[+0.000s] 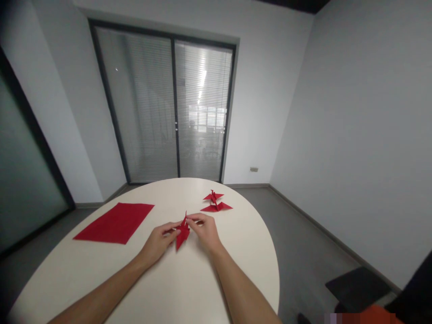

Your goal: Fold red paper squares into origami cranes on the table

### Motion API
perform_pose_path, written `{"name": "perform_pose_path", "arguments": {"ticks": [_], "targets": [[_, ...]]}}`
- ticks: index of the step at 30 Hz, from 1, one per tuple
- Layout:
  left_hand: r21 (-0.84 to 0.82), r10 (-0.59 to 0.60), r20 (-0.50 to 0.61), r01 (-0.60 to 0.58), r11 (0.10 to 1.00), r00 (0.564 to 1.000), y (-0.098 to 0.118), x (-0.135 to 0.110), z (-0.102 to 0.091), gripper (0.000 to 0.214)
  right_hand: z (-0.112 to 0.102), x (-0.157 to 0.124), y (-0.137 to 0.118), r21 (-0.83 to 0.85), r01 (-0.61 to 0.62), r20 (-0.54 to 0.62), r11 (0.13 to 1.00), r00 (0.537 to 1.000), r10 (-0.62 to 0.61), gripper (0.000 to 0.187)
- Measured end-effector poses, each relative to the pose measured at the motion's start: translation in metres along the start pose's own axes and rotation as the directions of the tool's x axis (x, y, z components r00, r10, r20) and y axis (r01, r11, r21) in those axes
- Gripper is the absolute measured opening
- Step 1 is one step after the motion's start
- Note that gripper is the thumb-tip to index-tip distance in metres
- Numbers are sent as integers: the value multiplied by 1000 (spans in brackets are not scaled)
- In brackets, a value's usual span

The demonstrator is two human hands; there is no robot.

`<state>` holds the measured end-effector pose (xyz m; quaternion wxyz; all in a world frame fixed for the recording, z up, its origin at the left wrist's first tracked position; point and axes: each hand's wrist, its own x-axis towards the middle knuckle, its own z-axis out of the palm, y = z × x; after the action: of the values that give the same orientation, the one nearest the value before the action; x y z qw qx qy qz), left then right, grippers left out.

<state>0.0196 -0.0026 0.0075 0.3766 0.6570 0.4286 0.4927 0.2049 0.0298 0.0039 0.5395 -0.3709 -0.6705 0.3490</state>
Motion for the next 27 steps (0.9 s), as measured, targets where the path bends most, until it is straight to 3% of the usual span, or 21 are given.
{"name": "perform_pose_path", "arguments": {"ticks": [6, 10, 16, 27], "targets": [[33, 19, 26, -20, 999, 999, -3, 0, 0, 34, -2, -2, -9, -169, 165, 14, 972, 986, -165, 17], [35, 15, 34, -16, 999, 999, -5, -1, 1, 34, -3, -1, -12, -185, 219, 34, 958, 976, -216, 17], [-10, -40, 18, 40, 999, 999, -1, -2, 2, 37, -2, -1, -11, -111, 66, -6, 992, 998, -67, 21], [54, 32, 27, -33, 998, 999, -1, -3, 1, 30, -2, 1, -3, 72, -11, 0, 997, 1000, 11, 22]]}}
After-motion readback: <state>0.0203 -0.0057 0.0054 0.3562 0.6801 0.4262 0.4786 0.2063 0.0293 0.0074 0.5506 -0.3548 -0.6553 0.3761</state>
